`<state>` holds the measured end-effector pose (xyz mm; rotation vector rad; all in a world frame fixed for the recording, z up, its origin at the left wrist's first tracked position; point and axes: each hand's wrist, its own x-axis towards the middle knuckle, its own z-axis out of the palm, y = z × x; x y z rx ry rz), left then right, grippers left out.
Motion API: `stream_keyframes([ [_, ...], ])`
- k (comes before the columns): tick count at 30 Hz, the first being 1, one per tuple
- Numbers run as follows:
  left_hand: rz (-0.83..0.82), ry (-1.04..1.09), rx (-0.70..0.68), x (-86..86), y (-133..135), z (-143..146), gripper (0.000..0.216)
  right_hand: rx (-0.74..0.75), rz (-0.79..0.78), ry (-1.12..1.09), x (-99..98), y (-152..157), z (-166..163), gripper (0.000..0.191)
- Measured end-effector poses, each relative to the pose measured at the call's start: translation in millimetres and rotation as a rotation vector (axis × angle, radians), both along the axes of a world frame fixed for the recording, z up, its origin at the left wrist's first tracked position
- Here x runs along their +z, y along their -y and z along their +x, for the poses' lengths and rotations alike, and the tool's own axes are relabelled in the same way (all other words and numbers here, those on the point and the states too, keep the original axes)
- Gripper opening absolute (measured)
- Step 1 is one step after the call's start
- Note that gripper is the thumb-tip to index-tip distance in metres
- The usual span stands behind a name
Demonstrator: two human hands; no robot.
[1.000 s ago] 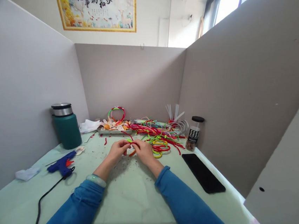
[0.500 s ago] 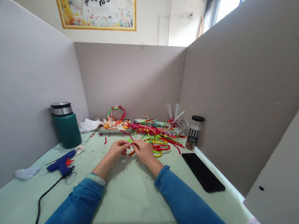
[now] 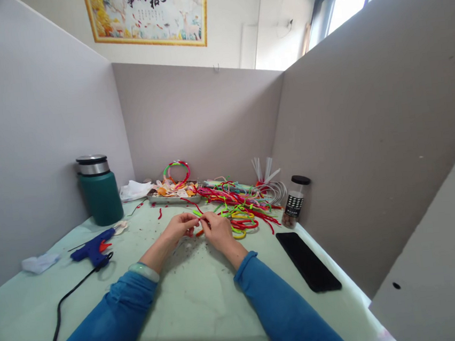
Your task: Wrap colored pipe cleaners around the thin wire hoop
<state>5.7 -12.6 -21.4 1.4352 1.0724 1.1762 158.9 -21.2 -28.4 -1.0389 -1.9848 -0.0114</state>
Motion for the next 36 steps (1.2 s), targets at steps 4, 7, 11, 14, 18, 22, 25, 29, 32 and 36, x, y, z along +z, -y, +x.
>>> stream_keyframes([
  [4, 0.228, -0.333, 0.164, -3.6, -3.4, 0.6, 0.012, -0.018, -0.026, 0.002, -2.1, -1.3, -0.9, 0.015],
  [7, 0.409, -0.600, 0.286, -3.5, -0.7, 1.3, 0.007, -0.024, -0.052, -0.014, -4.0, -3.0, -1.4, 0.015],
  [11, 0.449, -0.725, 0.286, -3.2, 2.1, 1.7, 0.009, -0.038, -0.067, -0.014, -4.8, -3.5, -1.7, 0.015],
  [14, 0.474, -0.729, 0.256, -4.0, 1.6, 1.0, 0.008, -0.035, -0.057, 0.008, -4.9, -3.5, -2.0, 0.014],
  [18, 0.626, -0.781, 0.250, -2.5, 6.1, -0.6, 0.009, -0.049, -0.074, -0.007, -7.7, -7.3, -2.4, 0.013],
  [22, 0.701, -0.816, 0.235, 0.5, 12.2, -0.5, 0.014, -0.076, -0.116, -0.069, -11.4, -13.3, -2.8, 0.013],
  [25, 0.576, -0.723, 0.251, 0.2, 9.9, 1.4, 0.009, -0.066, -0.118, -0.099, -10.0, -13.0, -3.1, 0.015],
  [29, 0.186, -0.396, 0.157, -2.9, 1.2, 4.2, 0.030, -0.030, -0.057, -0.101, -4.2, -4.9, -2.7, 0.018],
  [32, 0.011, -0.213, -0.007, -4.0, -1.6, 5.6, 0.043, 0.012, -0.020, -0.058, -1.9, 0.9, -2.0, 0.019],
  [36, -0.012, -0.108, -0.073, -1.7, 1.0, 5.2, 0.039, 0.024, -0.003, -0.033, -2.2, 1.9, -1.4, 0.018],
])
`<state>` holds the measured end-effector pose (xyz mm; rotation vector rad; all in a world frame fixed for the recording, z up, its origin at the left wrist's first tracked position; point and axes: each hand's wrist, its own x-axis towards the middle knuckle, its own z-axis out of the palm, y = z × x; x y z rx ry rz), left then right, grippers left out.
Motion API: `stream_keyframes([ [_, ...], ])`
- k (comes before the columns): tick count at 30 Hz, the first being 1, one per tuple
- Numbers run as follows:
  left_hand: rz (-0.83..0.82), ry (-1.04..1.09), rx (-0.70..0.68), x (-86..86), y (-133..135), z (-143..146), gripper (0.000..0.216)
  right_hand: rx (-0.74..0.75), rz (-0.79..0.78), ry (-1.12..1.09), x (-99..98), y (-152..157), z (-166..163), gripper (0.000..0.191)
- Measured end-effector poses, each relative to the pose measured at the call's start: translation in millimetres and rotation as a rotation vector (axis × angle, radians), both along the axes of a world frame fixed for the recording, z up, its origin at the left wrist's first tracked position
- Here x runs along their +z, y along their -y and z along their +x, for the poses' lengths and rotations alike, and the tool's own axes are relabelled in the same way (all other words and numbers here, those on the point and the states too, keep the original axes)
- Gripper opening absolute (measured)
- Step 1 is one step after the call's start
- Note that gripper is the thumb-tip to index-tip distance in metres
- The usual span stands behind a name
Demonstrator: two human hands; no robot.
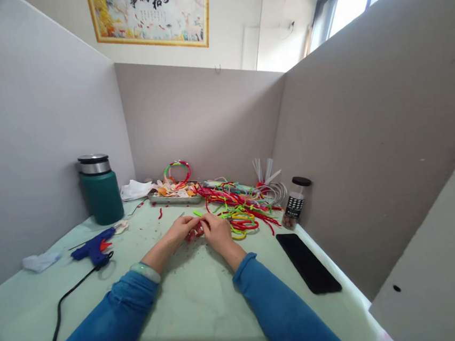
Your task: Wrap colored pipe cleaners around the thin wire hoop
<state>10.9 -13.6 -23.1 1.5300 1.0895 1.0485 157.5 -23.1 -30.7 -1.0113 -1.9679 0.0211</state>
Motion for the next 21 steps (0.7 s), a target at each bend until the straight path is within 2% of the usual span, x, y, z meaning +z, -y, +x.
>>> stream_keyframes([
  [5, -0.026, 0.090, 0.005, 1.8, 1.8, -4.4, 0.034, 0.058, 0.014, -0.049, -1.8, -5.7, 0.5, 0.019],
  [8, -0.095, 0.205, -0.006, 1.6, 1.7, -6.4, 0.032, 0.108, -0.001, -0.103, -3.7, -10.5, 0.1, 0.019],
  [13, -0.171, 0.326, -0.101, 4.2, 4.0, -6.4, 0.031, 0.139, -0.026, -0.155, -5.1, -14.6, -0.1, 0.019],
  [16, -0.100, 0.175, -0.066, 5.2, 3.8, -6.0, 0.026, 0.125, -0.006, -0.135, -3.4, -11.9, 0.6, 0.019],
  [21, 0.270, -0.448, 0.338, 1.4, 0.9, -5.0, 0.012, 0.077, 0.034, -0.025, -2.7, -7.0, 0.5, 0.016],
])
